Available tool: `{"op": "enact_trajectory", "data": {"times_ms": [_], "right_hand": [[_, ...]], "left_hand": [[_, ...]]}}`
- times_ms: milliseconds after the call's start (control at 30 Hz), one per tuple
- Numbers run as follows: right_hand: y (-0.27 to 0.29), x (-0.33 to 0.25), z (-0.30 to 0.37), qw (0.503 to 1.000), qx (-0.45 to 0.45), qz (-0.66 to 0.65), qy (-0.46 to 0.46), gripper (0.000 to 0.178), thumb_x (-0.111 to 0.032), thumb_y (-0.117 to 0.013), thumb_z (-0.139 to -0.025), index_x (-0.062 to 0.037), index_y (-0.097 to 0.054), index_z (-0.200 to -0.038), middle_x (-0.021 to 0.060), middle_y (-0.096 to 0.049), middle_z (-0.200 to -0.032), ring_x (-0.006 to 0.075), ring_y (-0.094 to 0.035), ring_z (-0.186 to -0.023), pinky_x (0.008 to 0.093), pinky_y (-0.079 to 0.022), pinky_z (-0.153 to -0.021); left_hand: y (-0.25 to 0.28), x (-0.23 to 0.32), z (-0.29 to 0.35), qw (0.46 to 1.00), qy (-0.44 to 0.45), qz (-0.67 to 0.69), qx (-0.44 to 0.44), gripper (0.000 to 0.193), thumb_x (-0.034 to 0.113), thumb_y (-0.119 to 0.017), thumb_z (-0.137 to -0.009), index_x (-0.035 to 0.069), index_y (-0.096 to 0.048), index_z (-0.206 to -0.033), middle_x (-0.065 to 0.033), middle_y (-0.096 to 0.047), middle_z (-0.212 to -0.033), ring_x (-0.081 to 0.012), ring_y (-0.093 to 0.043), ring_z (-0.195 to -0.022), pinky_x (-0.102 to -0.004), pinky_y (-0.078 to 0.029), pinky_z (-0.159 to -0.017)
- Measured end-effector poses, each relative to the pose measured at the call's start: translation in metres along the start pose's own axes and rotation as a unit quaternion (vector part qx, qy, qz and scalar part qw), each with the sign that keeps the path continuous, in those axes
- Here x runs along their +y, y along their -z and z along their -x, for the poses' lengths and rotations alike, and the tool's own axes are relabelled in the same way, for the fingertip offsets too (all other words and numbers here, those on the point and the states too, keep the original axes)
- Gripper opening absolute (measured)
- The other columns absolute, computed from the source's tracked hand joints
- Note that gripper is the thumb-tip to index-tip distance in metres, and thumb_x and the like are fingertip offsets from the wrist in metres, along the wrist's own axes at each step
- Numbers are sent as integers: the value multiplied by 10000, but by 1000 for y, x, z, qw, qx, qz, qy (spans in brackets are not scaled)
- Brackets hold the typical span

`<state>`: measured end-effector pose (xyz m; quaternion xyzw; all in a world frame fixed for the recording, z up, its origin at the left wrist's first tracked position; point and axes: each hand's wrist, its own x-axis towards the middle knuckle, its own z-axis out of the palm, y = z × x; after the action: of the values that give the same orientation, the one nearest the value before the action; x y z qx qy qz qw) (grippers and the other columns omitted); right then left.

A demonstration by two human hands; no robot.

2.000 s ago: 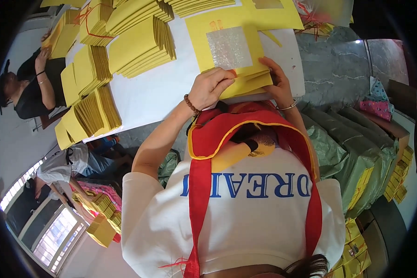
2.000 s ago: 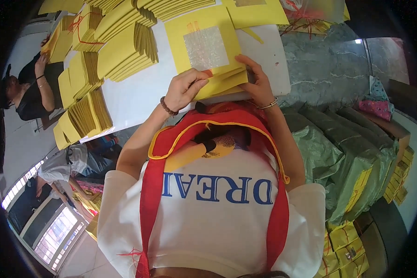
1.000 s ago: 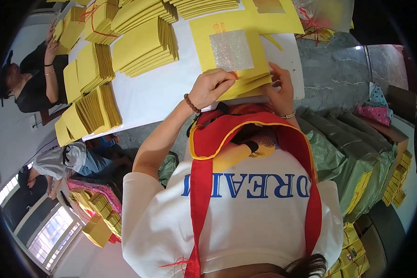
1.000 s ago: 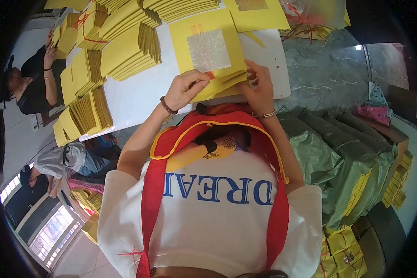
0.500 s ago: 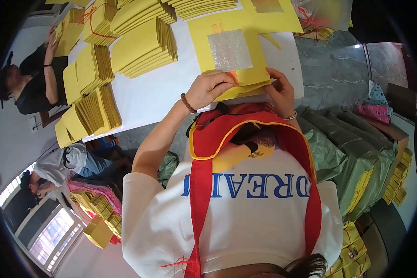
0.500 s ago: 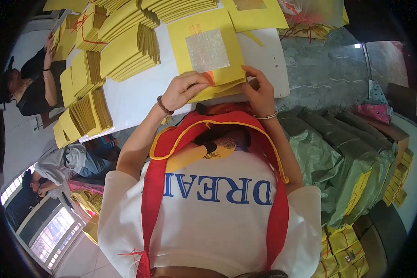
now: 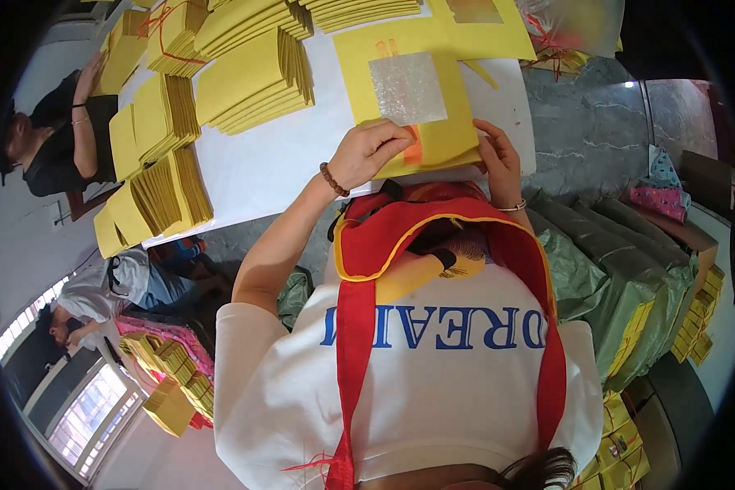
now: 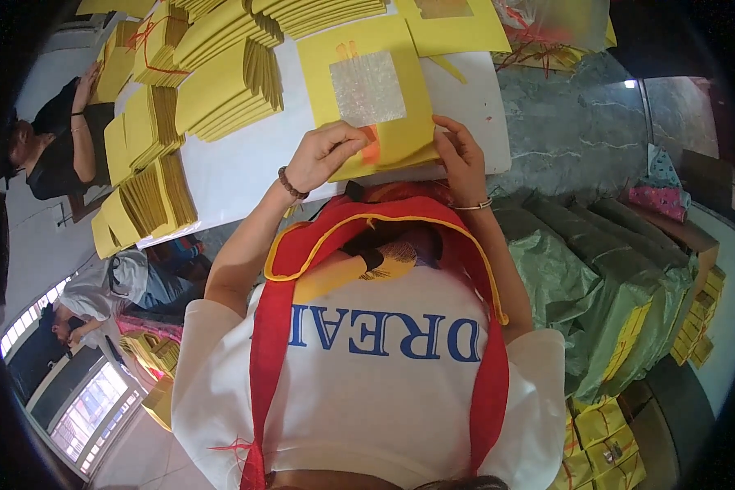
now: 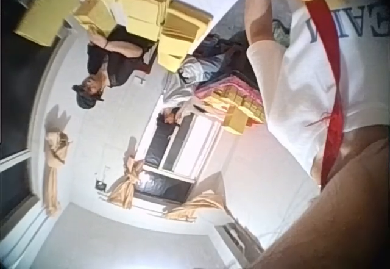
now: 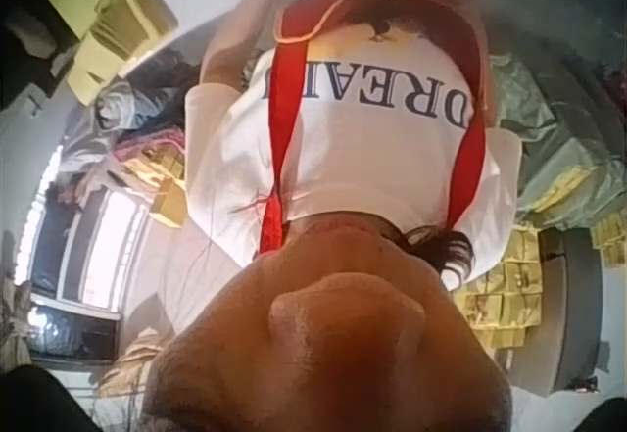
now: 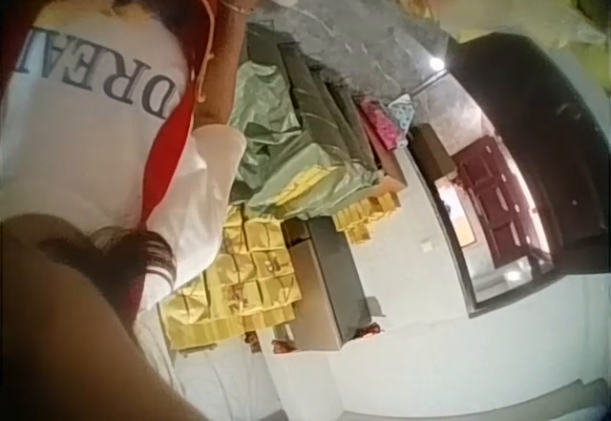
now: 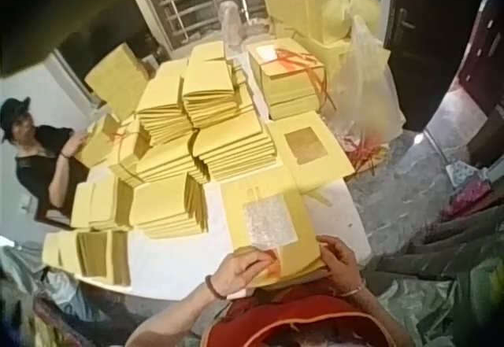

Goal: Folding sheets of yellow joss paper with silver foil centers.

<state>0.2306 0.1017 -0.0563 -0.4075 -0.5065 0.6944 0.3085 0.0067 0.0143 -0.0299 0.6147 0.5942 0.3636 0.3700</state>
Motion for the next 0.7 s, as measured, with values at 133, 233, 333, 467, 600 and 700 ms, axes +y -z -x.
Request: {"op": "enact_trajectory", "data": {"times_ms": [133,233,333,467,600,700], "right_hand": [[2,-13,1,998,-51,9,-35,329,-176,-508,-900,-100,-503,-1220,-57,-480,-689,35,-396,-589,170,-322,-534],[-5,-27,5,996,-55,-34,-68,365,-134,-491,-889,-122,-471,-1254,-63,-452,-649,33,-358,-540,168,-289,-492],[-6,-30,3,993,-62,-64,-78,413,-84,-474,-864,-133,-451,-1274,-58,-457,-650,31,-364,-518,164,-282,-467],[-15,-33,1,987,-32,-99,-120,452,-56,-472,-837,-139,-445,-1281,-53,-463,-640,31,-381,-513,163,-284,-457],[-16,-29,0,986,-31,-123,-111,450,-59,-484,-830,-137,-455,-1272,-45,-474,-634,37,-399,-507,168,-294,-454],[-14,-30,0,985,-26,-128,-111,440,-62,-490,-831,-131,-462,-1265,-43,-480,-635,39,-409,-517,174,-305,-462]], "left_hand": [[-3,-2,1,999,-2,25,23,139,136,-540,-872,14,-599,-905,-107,-610,-826,-232,-592,-756,-305,-464,-675],[-5,-1,1,998,3,45,41,151,145,-551,-869,19,-600,-937,-114,-611,-851,-232,-594,-761,-302,-467,-681],[-2,10,5,998,23,62,20,206,166,-588,-842,30,-587,-996,-123,-599,-920,-241,-584,-796,-310,-465,-706],[-4,22,6,976,-146,-162,20,408,115,-667,-749,39,-538,-1129,-121,-563,-1054,-250,-541,-904,-322,-434,-799],[-11,16,9,972,-131,-192,25,485,130,-689,-708,49,-522,-1156,-139,-548,-1042,-300,-503,-955,-354,-415,-827],[-7,17,10,989,-85,-119,34,478,144,-683,-723,47,-517,-1161,-137,-550,-1008,-295,-512,-927,-346,-417,-816]]}}
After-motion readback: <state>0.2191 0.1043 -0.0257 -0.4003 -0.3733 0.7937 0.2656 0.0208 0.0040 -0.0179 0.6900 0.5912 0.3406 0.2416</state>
